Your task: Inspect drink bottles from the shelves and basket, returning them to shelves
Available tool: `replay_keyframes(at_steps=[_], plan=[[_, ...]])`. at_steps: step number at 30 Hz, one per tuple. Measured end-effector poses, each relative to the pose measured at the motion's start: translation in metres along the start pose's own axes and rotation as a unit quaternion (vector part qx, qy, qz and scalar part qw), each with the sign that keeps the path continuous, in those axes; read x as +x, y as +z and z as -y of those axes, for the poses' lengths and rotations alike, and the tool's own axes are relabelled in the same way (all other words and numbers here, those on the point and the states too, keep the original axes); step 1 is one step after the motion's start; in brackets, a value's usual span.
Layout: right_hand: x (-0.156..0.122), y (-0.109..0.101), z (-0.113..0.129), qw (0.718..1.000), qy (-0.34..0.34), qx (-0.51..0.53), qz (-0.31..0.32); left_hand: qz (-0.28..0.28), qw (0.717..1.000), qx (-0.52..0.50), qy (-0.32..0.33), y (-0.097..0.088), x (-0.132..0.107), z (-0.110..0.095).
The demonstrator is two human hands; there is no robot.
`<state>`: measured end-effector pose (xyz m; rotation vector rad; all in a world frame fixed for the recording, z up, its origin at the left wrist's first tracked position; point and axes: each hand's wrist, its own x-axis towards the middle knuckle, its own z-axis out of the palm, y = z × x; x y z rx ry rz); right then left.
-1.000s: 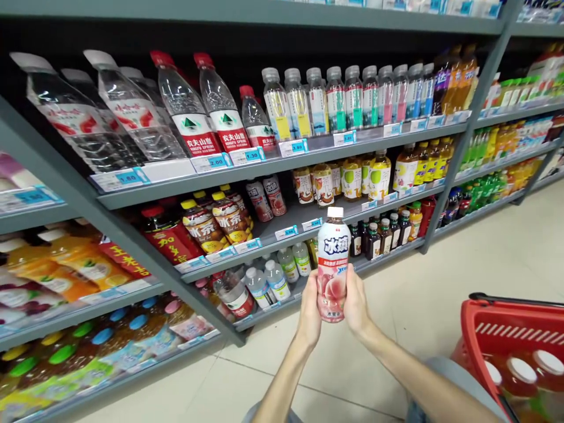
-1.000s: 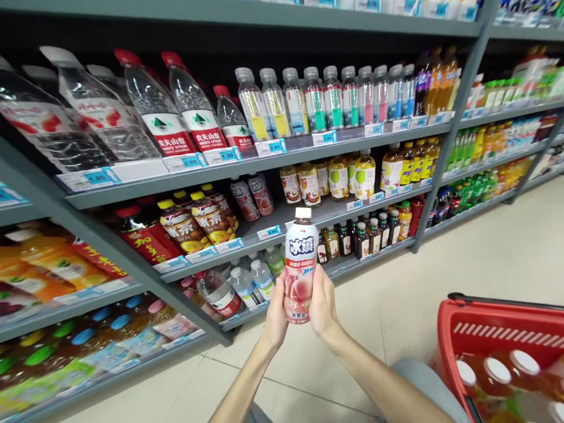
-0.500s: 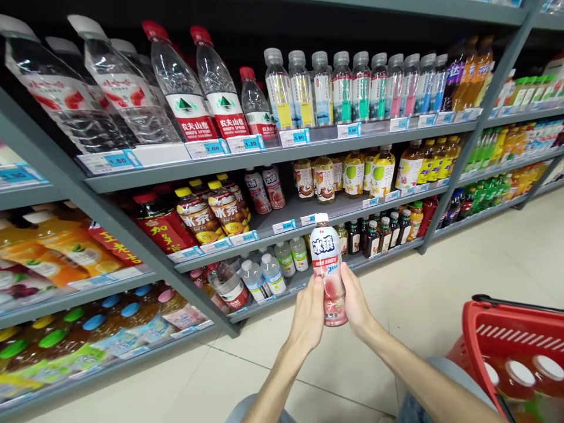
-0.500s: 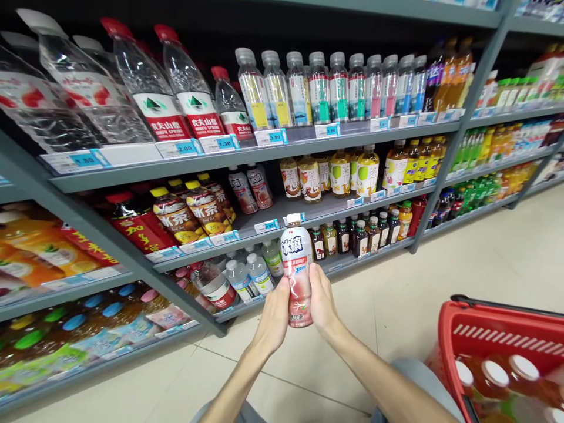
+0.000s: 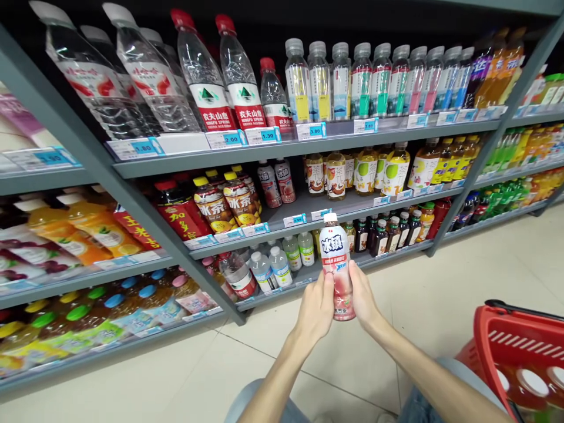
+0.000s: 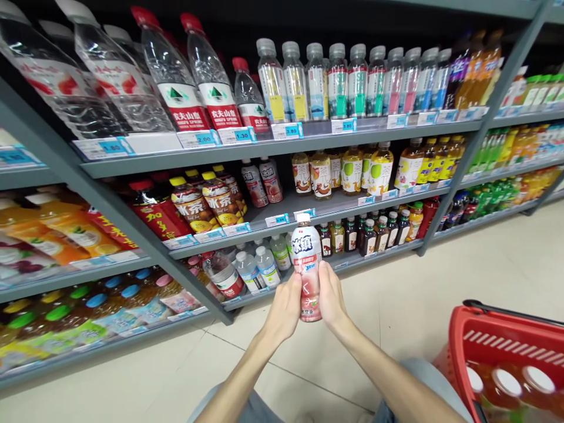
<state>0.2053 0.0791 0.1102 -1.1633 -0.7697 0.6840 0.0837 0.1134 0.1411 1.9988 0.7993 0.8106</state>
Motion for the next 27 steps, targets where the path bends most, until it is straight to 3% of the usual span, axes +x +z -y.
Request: replay_keyframes(at_steps=[11,27], plan=[[-0.0016,-0.0010,0.0102,1.000,0.008,0.007,-0.004,0.008,0.999,0.050,-0.006,-0.0011,-0.0017,-0.0005],[-0.0013,-0.0016,0.0061,1.000,0.008,0.001,-0.001,0.014,0.998,0.064,-0.012,-0.0007,-0.0013,0.0006]])
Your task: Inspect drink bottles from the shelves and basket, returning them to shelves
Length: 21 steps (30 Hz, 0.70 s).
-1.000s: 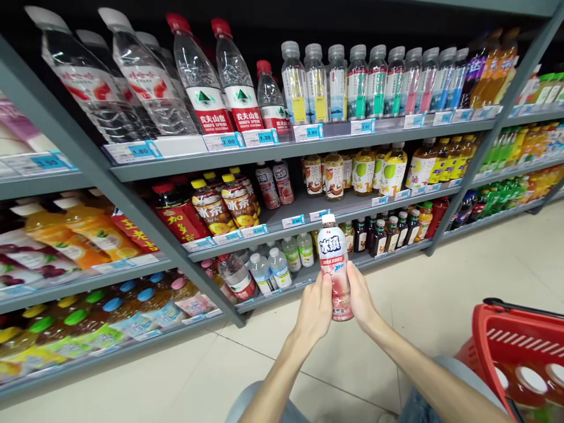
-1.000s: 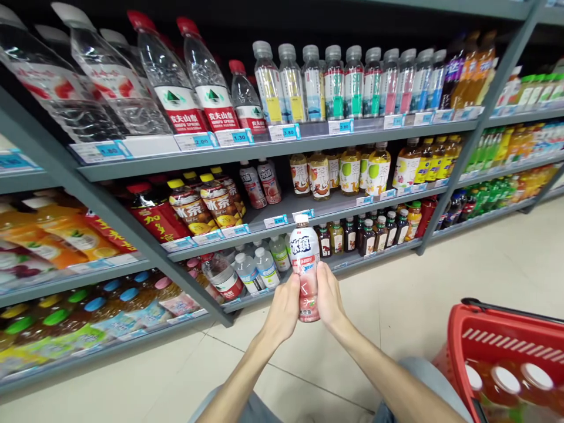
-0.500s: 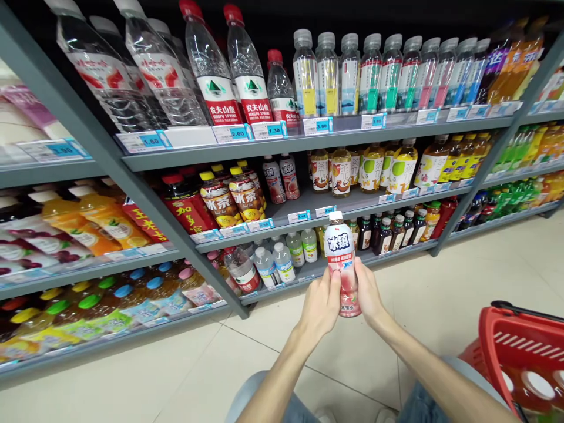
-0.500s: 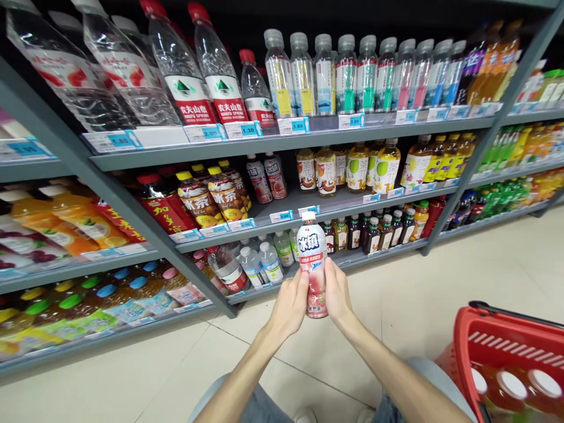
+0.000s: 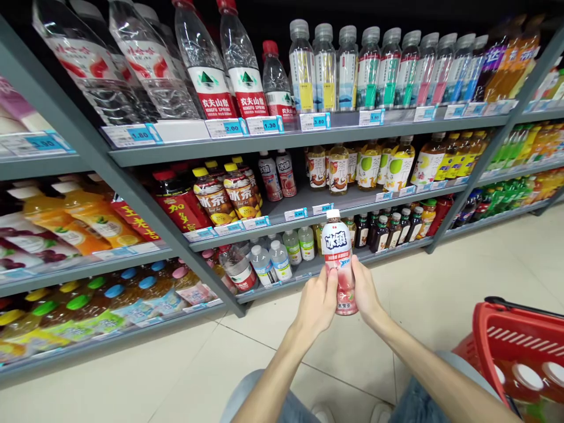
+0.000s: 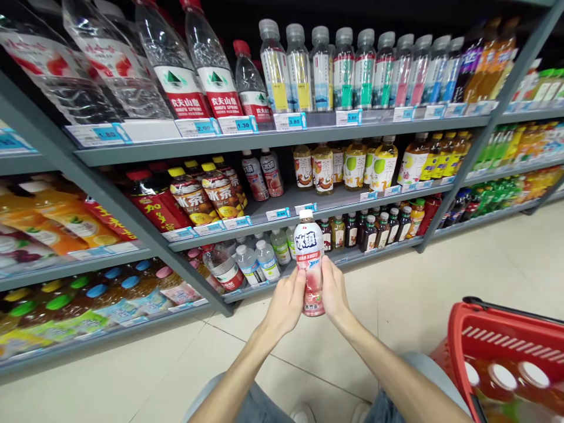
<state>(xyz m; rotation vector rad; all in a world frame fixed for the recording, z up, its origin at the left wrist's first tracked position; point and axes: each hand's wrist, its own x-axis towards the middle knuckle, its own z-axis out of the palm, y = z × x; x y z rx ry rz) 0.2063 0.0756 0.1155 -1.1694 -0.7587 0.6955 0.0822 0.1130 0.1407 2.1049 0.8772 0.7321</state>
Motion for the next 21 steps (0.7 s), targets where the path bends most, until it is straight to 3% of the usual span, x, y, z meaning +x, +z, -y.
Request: replay_keyframes(at_steps=[21], plan=[[0.0002,-0.0007,-0.0018,1.000,0.007,-0.001,0.002,0.011,1.000,0.023,-0.009,-0.0035,-0.0001,-0.0034]])
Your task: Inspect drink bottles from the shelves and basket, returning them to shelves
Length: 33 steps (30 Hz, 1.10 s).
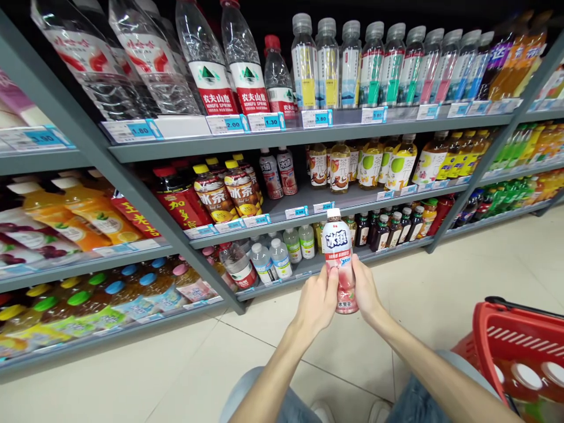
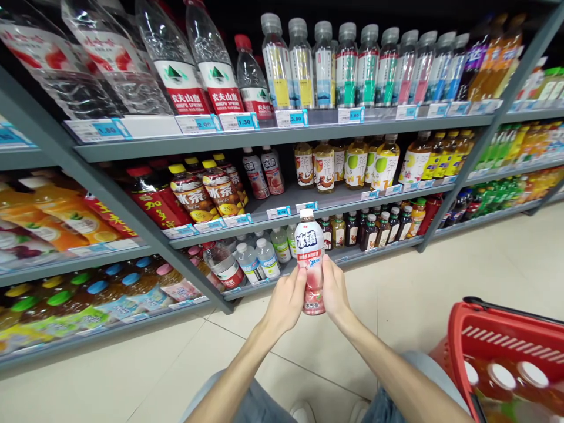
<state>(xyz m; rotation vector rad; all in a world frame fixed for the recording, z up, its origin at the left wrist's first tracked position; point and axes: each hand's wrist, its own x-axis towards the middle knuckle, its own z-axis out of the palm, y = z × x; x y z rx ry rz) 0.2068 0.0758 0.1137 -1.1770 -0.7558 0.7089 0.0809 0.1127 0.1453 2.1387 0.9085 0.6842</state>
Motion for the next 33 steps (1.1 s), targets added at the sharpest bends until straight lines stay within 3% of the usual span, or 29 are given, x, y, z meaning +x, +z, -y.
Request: replay_keyframes(at_steps=[28,33], plan=[[0.0004,-0.0011,-0.0023,1.000,0.003,-0.018,-0.001,0.000,1.000,0.008,-0.002,0.0003,0.0005,0.0028],[0.0006,-0.0011,-0.0072,0.999,-0.003,-0.038,-0.011,0.005,0.998,0.055,0.000,-0.0027,0.0011,0.0020]])
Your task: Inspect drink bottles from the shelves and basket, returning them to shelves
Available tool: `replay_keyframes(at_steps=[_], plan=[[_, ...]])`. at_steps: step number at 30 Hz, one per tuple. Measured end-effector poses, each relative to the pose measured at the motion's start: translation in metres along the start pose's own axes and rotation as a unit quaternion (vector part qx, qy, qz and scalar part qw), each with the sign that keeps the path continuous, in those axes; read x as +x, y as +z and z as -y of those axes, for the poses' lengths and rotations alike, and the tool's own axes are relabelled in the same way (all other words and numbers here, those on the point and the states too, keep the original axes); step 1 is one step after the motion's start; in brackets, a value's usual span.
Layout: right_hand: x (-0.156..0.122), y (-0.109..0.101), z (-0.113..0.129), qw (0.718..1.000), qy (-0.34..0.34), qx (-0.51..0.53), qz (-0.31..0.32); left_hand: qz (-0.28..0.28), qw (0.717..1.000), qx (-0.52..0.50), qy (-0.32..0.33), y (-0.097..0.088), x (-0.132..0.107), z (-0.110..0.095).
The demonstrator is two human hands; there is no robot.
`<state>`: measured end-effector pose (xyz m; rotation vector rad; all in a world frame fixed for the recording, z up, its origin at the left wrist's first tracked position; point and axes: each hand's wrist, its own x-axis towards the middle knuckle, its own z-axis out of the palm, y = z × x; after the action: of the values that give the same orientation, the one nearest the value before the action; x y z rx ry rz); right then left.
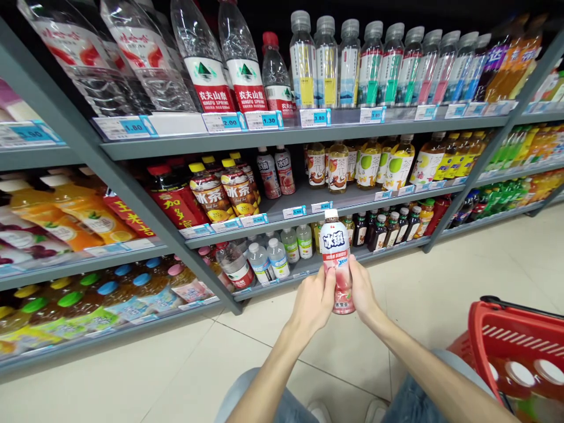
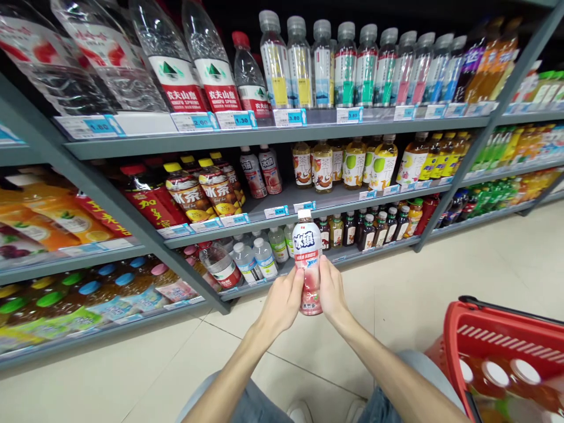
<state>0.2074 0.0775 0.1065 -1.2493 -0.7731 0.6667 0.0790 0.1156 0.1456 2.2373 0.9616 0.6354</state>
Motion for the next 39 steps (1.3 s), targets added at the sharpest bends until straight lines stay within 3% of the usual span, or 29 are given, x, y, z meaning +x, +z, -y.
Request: replay_keyframes(at_steps=[16,19,22,25,28,32,39], plan=[[-0.001,0.007,-0.006,0.999,0.003,0.028,-0.044,-0.036,0.979,0.199,-0.014,-0.001,0.003,0.001],[-0.005,0.011,-0.003,0.997,0.003,0.066,-0.042,-0.038,0.987,0.158,-0.006,0.001,0.003,0.002],[-0.009,0.013,0.004,0.994,-0.019,0.102,-0.027,-0.040,0.998,0.042,0.004,0.003,0.003,0.002],[-0.011,0.012,0.012,0.993,-0.060,0.102,-0.009,-0.043,0.996,-0.072,0.004,0.004,0.002,-0.001],[-0.011,0.009,0.016,0.993,-0.056,0.106,-0.004,-0.045,0.991,-0.123,-0.006,0.005,0.000,-0.003],[-0.011,0.008,0.018,0.994,-0.052,0.099,-0.018,-0.054,0.989,-0.136,0.004,0.003,-0.002,-0.003],[-0.013,0.009,0.017,0.993,-0.063,0.097,-0.013,-0.074,0.995,-0.064,0.002,0.001,-0.004,0.003]])
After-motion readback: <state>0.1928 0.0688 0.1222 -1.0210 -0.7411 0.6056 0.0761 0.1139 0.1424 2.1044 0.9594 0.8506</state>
